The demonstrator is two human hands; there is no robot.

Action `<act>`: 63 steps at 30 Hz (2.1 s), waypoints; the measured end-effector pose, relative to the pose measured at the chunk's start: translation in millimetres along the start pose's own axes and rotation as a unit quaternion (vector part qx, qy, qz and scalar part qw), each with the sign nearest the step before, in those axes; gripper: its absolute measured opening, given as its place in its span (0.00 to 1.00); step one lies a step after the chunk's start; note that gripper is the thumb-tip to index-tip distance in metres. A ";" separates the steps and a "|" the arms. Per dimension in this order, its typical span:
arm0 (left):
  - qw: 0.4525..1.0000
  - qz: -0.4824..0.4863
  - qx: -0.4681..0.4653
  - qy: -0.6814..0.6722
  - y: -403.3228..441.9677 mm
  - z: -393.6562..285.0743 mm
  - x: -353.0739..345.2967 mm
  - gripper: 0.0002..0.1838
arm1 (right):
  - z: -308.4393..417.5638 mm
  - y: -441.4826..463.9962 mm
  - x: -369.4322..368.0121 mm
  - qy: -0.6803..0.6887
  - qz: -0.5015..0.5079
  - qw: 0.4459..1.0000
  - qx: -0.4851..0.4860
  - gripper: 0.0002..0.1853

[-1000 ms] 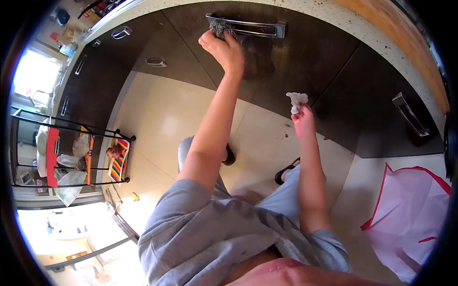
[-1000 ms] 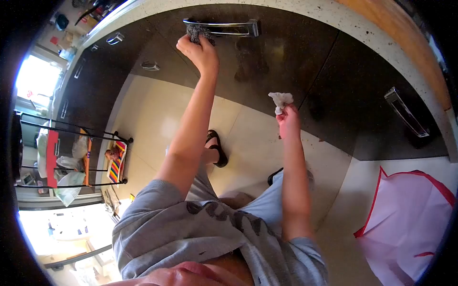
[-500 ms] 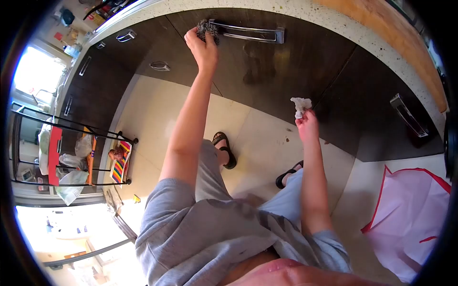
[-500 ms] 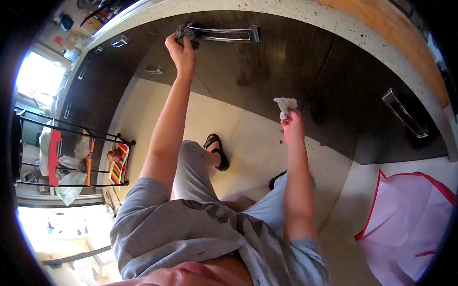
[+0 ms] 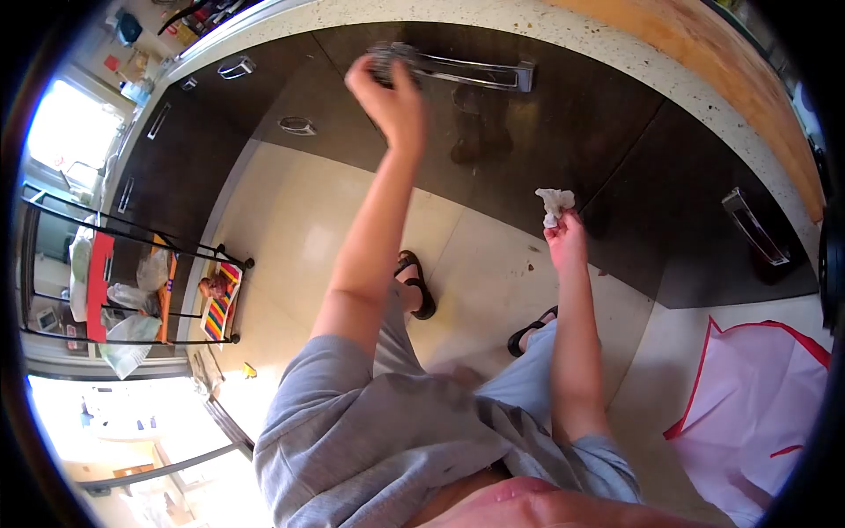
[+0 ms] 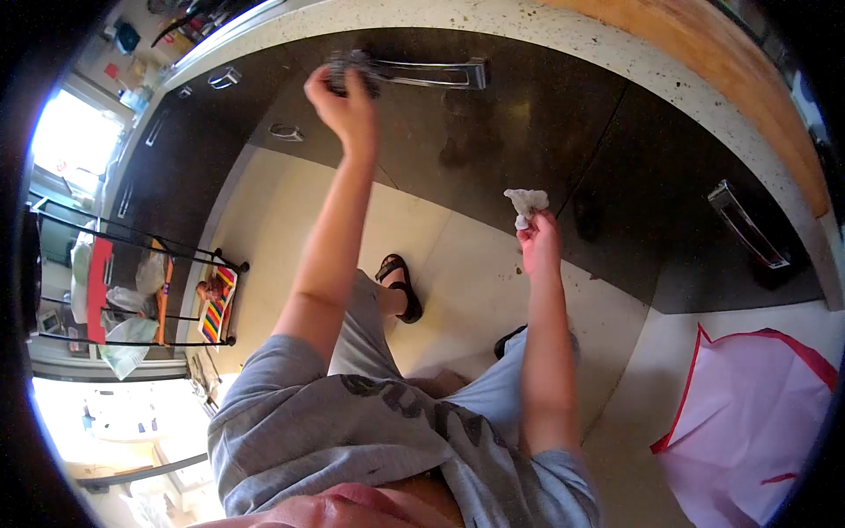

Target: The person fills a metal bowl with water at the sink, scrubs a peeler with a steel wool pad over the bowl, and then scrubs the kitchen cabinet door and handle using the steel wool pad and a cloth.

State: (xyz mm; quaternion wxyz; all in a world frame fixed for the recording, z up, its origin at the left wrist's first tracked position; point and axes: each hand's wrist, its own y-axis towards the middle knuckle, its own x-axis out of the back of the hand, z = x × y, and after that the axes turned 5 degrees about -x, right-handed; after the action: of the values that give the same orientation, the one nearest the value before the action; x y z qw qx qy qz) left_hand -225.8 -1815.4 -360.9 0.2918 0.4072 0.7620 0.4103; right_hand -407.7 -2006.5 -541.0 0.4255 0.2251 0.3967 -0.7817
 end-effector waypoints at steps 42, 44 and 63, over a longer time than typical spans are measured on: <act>0.851 0.329 -0.409 -0.013 -41.4 -96.9 -26.0 0.21 | -6.8 2.9 2.9 -0.062 -0.021 0.998 0.023 0.06; 0.900 0.270 -0.341 0.029 -30.9 -77.1 -29.2 0.22 | -3.3 2.5 5.4 -0.063 -0.029 0.997 0.022 0.06; 0.927 0.252 -0.277 0.031 -38.1 1.8 24.4 0.18 | -2.8 7.3 -5.5 -0.060 -0.002 0.998 0.034 0.06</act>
State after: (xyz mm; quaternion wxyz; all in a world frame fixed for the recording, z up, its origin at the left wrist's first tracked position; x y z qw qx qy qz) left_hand -251.1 -1806.4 -397.4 0.2566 0.4759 0.4991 0.6771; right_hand -398.6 -2003.9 -542.0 0.4392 0.1913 0.3436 -0.8078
